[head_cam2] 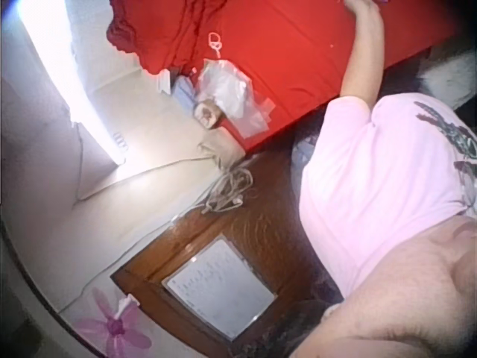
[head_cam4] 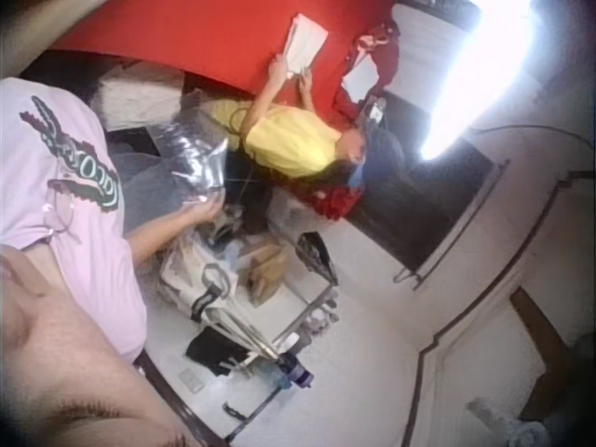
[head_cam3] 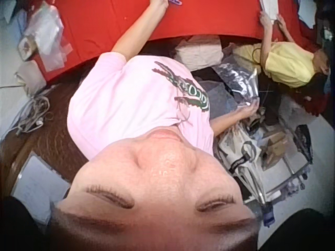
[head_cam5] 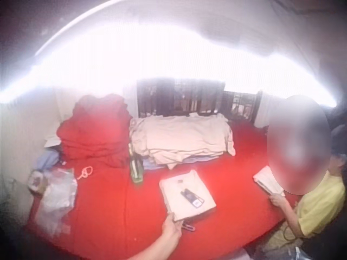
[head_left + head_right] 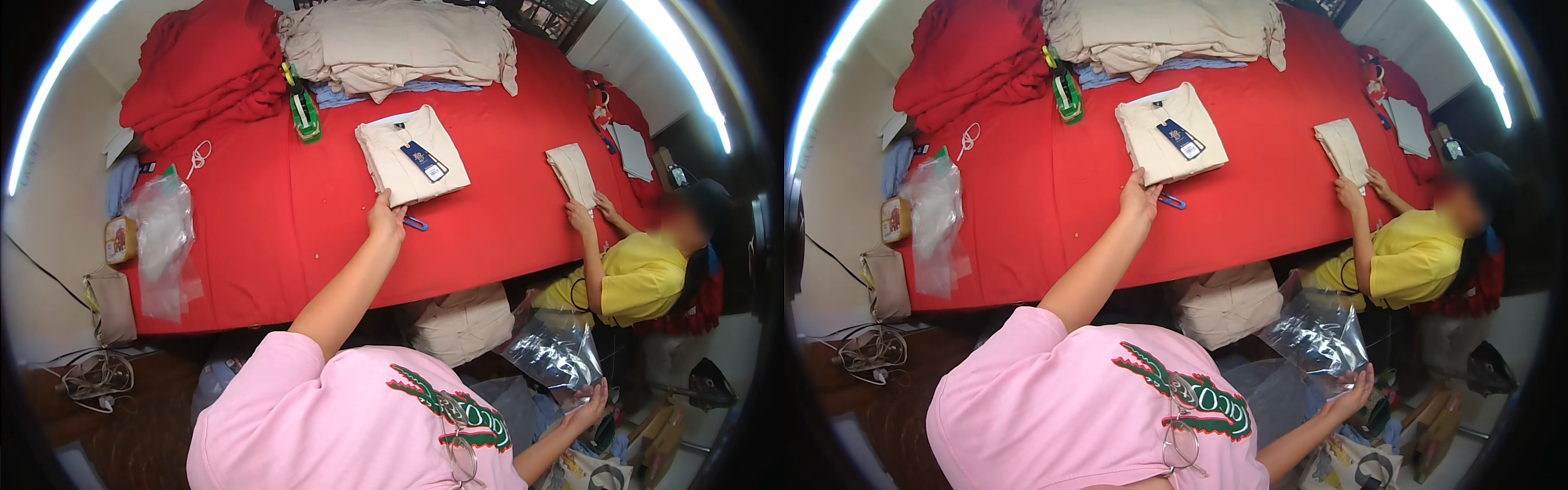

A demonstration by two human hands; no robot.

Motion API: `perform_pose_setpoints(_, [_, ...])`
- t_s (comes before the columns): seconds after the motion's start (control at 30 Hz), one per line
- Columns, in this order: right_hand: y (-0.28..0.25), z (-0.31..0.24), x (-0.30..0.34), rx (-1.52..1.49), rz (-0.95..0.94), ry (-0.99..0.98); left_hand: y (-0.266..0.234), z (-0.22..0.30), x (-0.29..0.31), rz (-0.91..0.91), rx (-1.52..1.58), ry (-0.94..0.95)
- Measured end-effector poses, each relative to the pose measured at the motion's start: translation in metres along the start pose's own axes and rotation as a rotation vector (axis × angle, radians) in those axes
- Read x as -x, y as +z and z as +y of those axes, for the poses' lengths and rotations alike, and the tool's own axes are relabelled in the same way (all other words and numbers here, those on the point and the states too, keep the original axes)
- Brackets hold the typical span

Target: The person writes on a large plastic bag with a marker and then places several folded blue garments inside it before sliding a folded cream garment into a smaller plastic sleeve.

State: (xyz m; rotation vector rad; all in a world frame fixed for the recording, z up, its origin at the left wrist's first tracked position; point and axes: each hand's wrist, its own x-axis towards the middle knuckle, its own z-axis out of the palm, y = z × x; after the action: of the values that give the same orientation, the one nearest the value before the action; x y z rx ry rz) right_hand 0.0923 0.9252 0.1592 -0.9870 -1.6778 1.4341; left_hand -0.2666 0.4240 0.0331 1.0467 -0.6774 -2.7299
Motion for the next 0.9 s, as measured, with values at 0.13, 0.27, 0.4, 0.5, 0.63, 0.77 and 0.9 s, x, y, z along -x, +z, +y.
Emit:
perform_pose_setpoints(0.13, [0.007,0.012,-0.006,0.012,-0.075,0.054,0.01,0.003,0.01,-0.007,0.019,0.036])
perform_pose_setpoints(0.27, [0.024,0.035,-0.018,0.06,-0.145,0.09,0.015,0.007,0.007,-0.018,-0.066,-0.024])
perform_pose_setpoints(0.4, [0.039,0.036,-0.024,0.069,-0.176,0.065,0.053,0.013,0.014,0.259,-0.365,-0.086])
perform_pose_setpoints(0.5, [0.047,0.038,-0.023,0.078,-0.209,0.066,0.059,0.032,-0.001,0.044,-0.484,-0.179])
perform_pose_setpoints(0.63, [0.057,0.028,-0.016,0.147,-0.37,-0.011,0.035,0.048,-0.061,-0.136,-0.485,-0.094])
perform_pose_setpoints(0.77, [0.058,0.024,-0.02,0.296,-0.238,-0.162,0.037,0.056,-0.056,-0.242,-0.55,0.133])
perform_pose_setpoints(0.9, [0.084,0.003,-0.012,0.268,-0.274,-0.181,-0.012,0.117,-0.048,-0.289,-0.784,0.324])
